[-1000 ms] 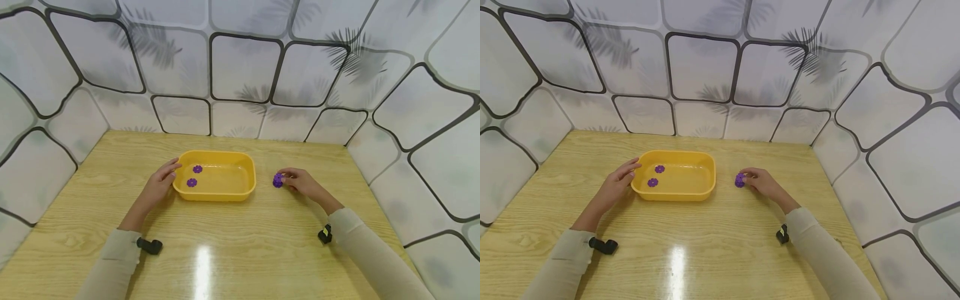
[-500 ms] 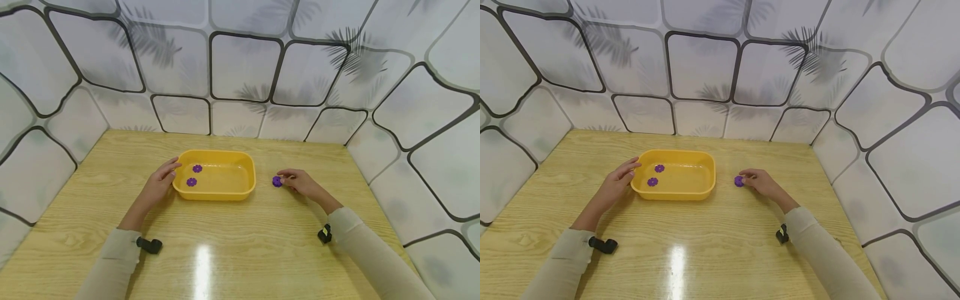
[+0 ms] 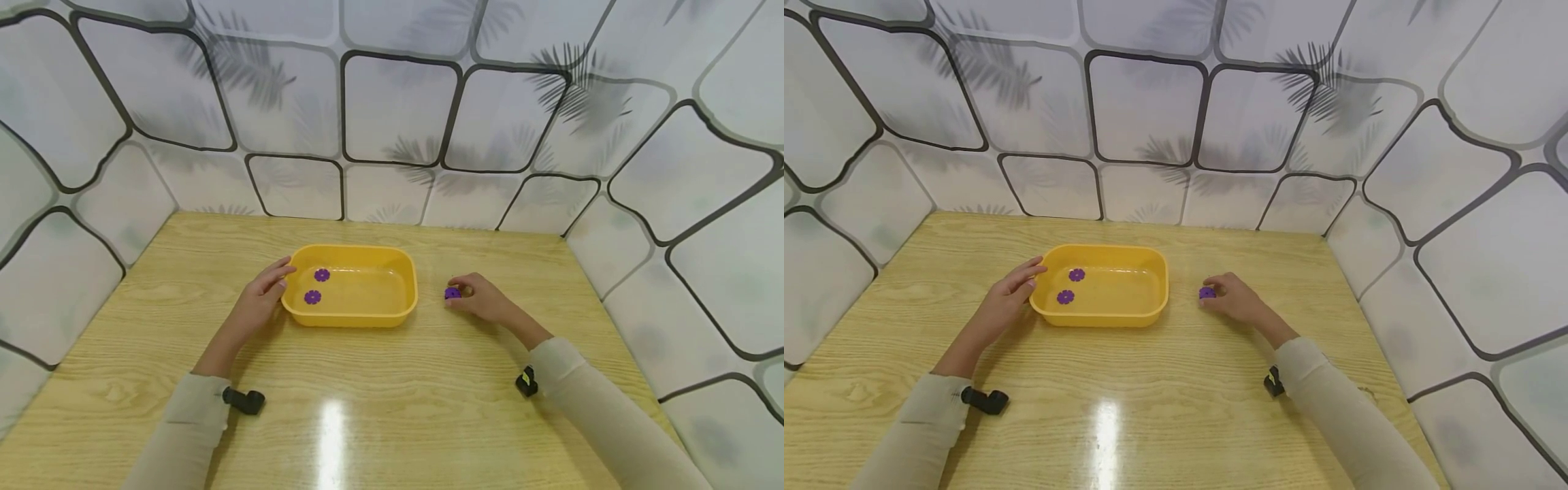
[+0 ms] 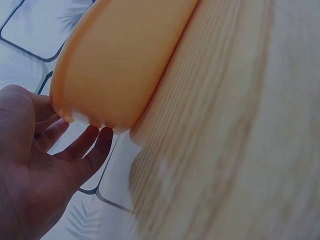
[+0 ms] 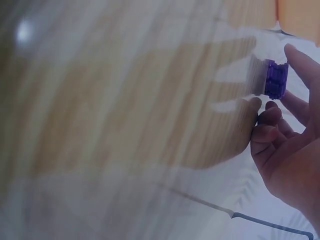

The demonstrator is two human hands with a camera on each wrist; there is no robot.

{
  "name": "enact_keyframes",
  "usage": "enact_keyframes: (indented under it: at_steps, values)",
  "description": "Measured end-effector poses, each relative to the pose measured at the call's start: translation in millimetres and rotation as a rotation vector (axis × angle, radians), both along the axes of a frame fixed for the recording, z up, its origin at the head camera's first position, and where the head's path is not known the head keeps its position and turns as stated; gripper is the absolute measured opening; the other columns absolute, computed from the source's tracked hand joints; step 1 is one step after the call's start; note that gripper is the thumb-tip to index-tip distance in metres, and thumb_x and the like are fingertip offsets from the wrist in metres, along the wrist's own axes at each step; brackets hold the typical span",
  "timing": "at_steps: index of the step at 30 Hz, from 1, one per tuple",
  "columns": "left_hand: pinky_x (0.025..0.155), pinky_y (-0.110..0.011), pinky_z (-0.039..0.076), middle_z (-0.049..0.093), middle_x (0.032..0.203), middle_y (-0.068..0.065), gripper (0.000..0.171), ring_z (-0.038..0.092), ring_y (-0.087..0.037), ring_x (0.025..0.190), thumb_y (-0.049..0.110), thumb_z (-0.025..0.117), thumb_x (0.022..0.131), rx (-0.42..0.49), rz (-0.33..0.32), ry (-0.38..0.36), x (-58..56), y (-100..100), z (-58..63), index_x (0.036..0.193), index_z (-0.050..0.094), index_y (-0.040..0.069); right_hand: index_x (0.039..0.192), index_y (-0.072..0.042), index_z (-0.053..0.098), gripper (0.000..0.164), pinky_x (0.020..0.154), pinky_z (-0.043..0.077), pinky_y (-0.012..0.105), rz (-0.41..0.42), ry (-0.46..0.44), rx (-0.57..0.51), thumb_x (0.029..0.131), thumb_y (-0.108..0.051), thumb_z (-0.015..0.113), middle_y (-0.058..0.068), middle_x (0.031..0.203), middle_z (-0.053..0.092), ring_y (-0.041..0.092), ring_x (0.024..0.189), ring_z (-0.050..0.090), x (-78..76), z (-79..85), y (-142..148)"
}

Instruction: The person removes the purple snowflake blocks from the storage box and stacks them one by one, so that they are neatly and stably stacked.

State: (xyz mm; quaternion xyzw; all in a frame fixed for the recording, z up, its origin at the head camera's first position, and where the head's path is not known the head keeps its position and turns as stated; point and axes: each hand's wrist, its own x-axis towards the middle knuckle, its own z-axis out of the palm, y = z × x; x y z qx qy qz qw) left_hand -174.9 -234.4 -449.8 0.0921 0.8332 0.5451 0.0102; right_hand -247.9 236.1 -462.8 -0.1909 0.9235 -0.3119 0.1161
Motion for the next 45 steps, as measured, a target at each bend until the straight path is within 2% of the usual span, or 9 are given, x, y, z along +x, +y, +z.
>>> enact_keyframes:
  at_steps: [8, 20, 22, 28, 34, 39, 45]
  values:
    - [0.124, -0.052, 0.024, 0.024, 0.168, -0.006, 0.041, 0.018, -0.031, 0.156, 0.017, 0.039, 0.11, -0.005, -0.002, 0.003, 1.0, 0.9, 1.2, 0.147, 0.049, 0.002, 0.127, -0.006, 0.067, 0.044, 0.095, 0.049, 0.047, -0.001, 0.013, 0.047, 0.094, -0.036, 0.072, 0.011, 0.119, 0.064, 0.027, 0.109, 0.055, 2.6, 3.1, -4.6]
    - [0.124, -0.054, 0.024, 0.022, 0.168, -0.007, 0.042, 0.017, -0.033, 0.156, 0.019, 0.037, 0.111, -0.008, 0.0, -0.006, 0.8, 0.0, 0.1, 0.147, 0.048, 0.001, 0.133, -0.006, 0.063, 0.048, 0.1, 0.049, 0.051, -0.021, -0.014, 0.045, 0.096, -0.036, 0.07, 0.014, 0.127, 0.061, 0.03, 0.116, 0.055, 6.7, 7.0, -4.3]
    - [0.123, -0.054, 0.024, 0.022, 0.168, -0.007, 0.042, 0.017, -0.033, 0.156, 0.019, 0.037, 0.111, -0.005, -0.003, -0.004, 0.7, -0.2, 0.1, 0.148, 0.048, 0.001, 0.134, -0.005, 0.063, 0.049, 0.097, 0.05, 0.049, -0.014, -0.01, 0.032, 0.095, -0.036, 0.07, 0.015, 0.126, 0.061, 0.03, 0.114, 0.055, 6.2, 7.1, -3.2]
    - [0.123, -0.054, 0.025, 0.022, 0.168, -0.006, 0.043, 0.017, -0.031, 0.156, 0.021, 0.038, 0.111, 0.009, -0.024, 0.009, 0.7, -0.9, 0.5, 0.148, 0.047, 0.002, 0.143, -0.006, 0.055, 0.056, 0.076, 0.053, 0.035, -0.043, -0.038, -0.017, 0.099, -0.039, 0.065, 0.018, 0.127, 0.056, 0.026, 0.099, 0.057, 7.0, 11.4, 8.4]
    - [0.124, -0.055, 0.024, 0.023, 0.168, -0.007, 0.042, 0.017, -0.033, 0.156, 0.02, 0.039, 0.111, -0.002, -0.023, 0.024, 0.6, -1.2, 2.2, 0.147, 0.048, 0.001, 0.143, -0.007, 0.054, 0.054, 0.079, 0.051, 0.039, -0.078, -0.013, -0.025, 0.101, -0.04, 0.061, 0.018, 0.128, 0.056, 0.029, 0.1, 0.055, 6.8, 15.8, 14.3]
    - [0.124, -0.055, 0.023, 0.023, 0.168, -0.007, 0.042, 0.017, -0.033, 0.156, 0.02, 0.039, 0.111, -0.008, -0.019, 0.026, 0.1, -1.1, 1.6, 0.147, 0.048, 0.0, 0.144, -0.005, 0.053, 0.057, 0.074, 0.051, 0.034, -0.002, -0.028, -0.013, 0.097, -0.036, 0.068, 0.018, 0.127, 0.056, 0.026, 0.095, 0.055, 3.1, 8.4, 8.7]
    - [0.124, -0.055, 0.024, 0.023, 0.168, -0.007, 0.042, 0.016, -0.033, 0.156, 0.02, 0.039, 0.111, -0.011, -0.021, 0.023, -0.9, -0.7, -0.2, 0.147, 0.048, 0.0, 0.138, -0.003, 0.06, 0.051, 0.085, 0.049, 0.038, 0.089, 0.043, -0.027, 0.093, -0.022, 0.075, 0.017, 0.125, 0.061, 0.027, 0.105, 0.053, 2.7, 6.3, 1.8]
